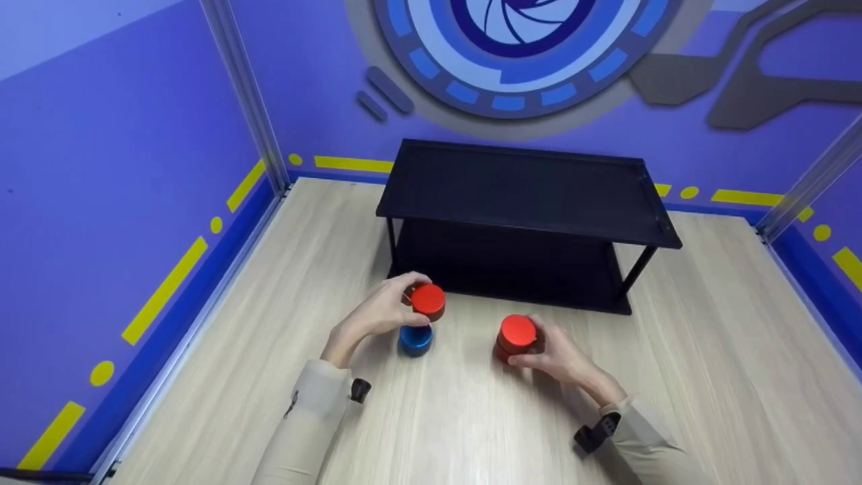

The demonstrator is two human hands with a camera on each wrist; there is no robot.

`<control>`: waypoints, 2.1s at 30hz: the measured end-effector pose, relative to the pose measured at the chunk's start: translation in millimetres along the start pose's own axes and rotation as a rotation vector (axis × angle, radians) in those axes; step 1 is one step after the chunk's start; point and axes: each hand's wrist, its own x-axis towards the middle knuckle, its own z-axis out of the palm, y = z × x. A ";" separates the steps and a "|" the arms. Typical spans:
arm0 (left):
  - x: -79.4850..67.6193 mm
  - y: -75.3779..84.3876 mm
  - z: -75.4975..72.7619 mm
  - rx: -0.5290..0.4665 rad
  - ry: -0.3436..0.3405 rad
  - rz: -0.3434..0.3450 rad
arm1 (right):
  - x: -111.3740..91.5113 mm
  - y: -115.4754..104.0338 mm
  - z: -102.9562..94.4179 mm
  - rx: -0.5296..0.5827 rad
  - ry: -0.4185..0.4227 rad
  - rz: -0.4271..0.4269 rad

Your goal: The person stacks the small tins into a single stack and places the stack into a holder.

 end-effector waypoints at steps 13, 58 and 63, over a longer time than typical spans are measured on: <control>10.3 9.7 5.7 -0.042 -0.015 0.071 | -0.8 -0.6 0.2 0.012 0.001 0.006; 37.8 49.9 40.6 0.000 -0.079 0.200 | 0.9 1.2 -0.9 0.029 -0.014 -0.009; 39.5 54.0 46.2 -0.008 -0.097 0.196 | 1.5 0.6 -0.9 0.068 -0.021 -0.013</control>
